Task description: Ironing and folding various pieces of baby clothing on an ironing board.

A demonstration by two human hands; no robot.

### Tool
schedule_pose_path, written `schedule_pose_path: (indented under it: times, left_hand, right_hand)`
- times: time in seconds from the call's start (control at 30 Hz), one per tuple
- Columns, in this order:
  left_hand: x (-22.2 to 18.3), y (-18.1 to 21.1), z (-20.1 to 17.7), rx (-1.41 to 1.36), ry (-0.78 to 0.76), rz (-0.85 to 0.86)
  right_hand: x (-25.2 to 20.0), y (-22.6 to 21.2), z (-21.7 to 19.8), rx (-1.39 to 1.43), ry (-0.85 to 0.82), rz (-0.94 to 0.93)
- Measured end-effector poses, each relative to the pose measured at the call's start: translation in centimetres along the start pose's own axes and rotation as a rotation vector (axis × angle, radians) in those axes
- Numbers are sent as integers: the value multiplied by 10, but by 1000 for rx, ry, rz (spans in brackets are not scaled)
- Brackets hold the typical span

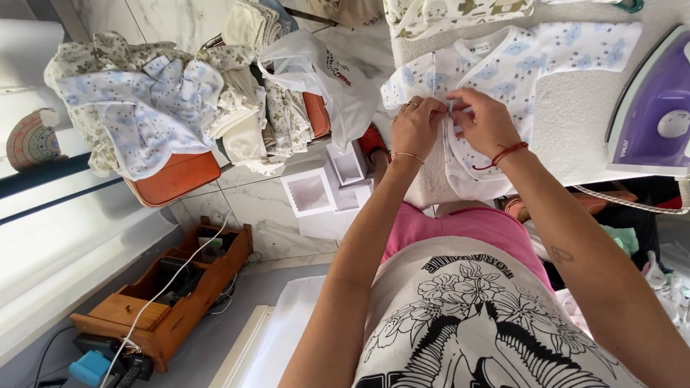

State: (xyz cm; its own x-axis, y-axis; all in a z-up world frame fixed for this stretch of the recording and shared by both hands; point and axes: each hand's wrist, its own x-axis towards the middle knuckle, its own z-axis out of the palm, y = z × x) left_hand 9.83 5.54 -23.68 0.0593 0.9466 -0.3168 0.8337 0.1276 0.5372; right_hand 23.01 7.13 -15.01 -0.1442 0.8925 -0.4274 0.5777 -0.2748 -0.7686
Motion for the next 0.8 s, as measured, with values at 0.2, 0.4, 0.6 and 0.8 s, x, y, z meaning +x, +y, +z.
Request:
schedule_pose_path:
  times: [0.2, 0.4, 0.6, 0.8]
  left_hand:
    - [-2, 13, -16, -33, -59, -67]
    - [-2, 22, -29, -93, -5, -54]
    - [-1, 22, -29, -124, -7, -88]
    - [1, 16, -28, -224, 11, -40]
  right_hand:
    - [18, 53, 8, -372, -15, -364]
    - [35, 34, 4, -575, 12, -510]
    - [39, 25, 6, -798, 14, -508]
    - [43, 22, 10, -810, -55, -379]
